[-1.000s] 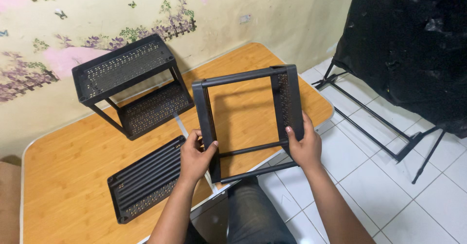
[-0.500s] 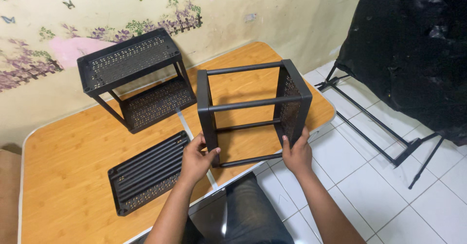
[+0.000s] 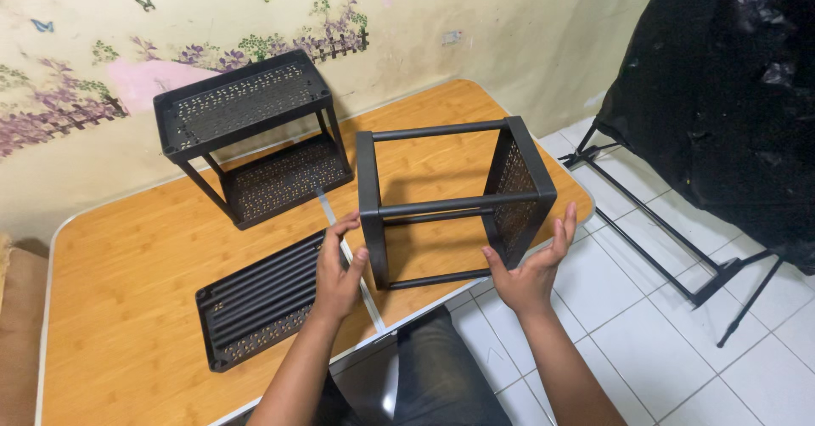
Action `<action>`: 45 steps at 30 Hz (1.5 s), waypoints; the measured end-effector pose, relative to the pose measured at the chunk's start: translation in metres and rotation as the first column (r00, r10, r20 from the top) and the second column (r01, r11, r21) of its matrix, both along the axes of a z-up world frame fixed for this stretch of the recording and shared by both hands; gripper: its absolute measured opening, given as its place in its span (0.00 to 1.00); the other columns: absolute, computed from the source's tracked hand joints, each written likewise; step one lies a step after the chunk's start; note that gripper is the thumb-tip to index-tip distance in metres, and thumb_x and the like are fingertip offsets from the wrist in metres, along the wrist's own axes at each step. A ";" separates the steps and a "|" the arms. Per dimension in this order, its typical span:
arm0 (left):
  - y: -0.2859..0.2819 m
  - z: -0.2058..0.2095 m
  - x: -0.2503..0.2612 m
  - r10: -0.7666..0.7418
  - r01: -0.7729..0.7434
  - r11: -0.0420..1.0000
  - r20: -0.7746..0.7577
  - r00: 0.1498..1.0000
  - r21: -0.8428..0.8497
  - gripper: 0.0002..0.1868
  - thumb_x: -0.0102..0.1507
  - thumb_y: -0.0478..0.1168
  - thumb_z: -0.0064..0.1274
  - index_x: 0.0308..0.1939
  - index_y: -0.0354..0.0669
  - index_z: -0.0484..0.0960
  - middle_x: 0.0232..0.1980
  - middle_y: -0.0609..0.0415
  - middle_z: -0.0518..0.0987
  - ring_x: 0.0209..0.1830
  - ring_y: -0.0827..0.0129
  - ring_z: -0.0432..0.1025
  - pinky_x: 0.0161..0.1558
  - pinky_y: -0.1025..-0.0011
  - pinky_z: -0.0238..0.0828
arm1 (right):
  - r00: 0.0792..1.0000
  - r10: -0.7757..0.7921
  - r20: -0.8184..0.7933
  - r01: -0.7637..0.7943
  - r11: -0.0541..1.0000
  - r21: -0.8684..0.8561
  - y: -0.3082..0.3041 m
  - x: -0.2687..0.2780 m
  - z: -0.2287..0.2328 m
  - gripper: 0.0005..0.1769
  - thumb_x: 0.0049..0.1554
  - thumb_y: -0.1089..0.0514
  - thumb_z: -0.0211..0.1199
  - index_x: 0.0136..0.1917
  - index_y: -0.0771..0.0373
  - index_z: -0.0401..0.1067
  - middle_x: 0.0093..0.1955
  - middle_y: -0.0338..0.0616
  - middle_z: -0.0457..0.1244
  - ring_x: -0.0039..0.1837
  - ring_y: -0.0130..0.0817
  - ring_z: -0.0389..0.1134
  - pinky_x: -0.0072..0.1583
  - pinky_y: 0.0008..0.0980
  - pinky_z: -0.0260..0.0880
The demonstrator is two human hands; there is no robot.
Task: The person assembles a black plastic two-tier shelf by inserting tubular legs into the perforated trays. They connect the frame components and place the trays onto the legs, completing the assembly on a wooden table.
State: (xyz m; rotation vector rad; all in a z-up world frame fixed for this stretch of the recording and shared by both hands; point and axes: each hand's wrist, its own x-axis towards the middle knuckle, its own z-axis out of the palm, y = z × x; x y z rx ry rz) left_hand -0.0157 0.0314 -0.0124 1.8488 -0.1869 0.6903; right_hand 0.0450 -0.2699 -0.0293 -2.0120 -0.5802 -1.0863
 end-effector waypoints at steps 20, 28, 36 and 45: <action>-0.001 0.063 0.056 -0.204 0.161 0.967 0.221 0.954 0.199 0.21 0.73 0.49 0.33 0.45 0.37 0.78 0.62 0.40 0.75 0.78 0.40 0.59 0.77 0.50 0.51 | 0.981 0.143 -0.135 -0.187 0.882 -0.432 0.116 -0.003 0.133 0.23 0.52 0.39 0.70 0.56 0.51 0.75 0.43 0.35 0.69 0.44 0.35 0.69 0.47 0.41 0.56; -0.007 0.050 0.063 -0.133 0.094 0.986 0.315 0.940 0.136 0.22 0.72 0.52 0.34 0.40 0.38 0.75 0.55 0.41 0.76 0.73 0.41 0.63 0.75 0.49 0.55 | 0.992 0.091 -0.093 -0.125 0.865 -0.485 0.120 -0.001 0.125 0.18 0.51 0.38 0.70 0.44 0.52 0.77 0.35 0.38 0.64 0.41 0.39 0.66 0.46 0.42 0.56; -0.013 0.047 0.067 -0.107 0.084 0.993 0.362 0.926 0.077 0.22 0.71 0.53 0.36 0.47 0.36 0.74 0.53 0.42 0.76 0.69 0.44 0.66 0.76 0.48 0.55 | 0.983 0.101 -0.154 -0.164 0.859 -0.485 0.117 0.000 0.130 0.18 0.53 0.38 0.66 0.45 0.52 0.77 0.36 0.38 0.65 0.43 0.40 0.67 0.47 0.44 0.56; -0.013 0.045 0.067 -0.094 0.054 0.991 0.354 0.930 0.119 0.21 0.72 0.53 0.34 0.44 0.39 0.73 0.53 0.43 0.76 0.70 0.42 0.65 0.75 0.49 0.55 | 0.979 0.070 -0.189 -0.159 0.845 -0.510 0.118 -0.005 0.134 0.19 0.52 0.38 0.66 0.40 0.55 0.74 0.36 0.40 0.64 0.43 0.42 0.67 0.47 0.46 0.56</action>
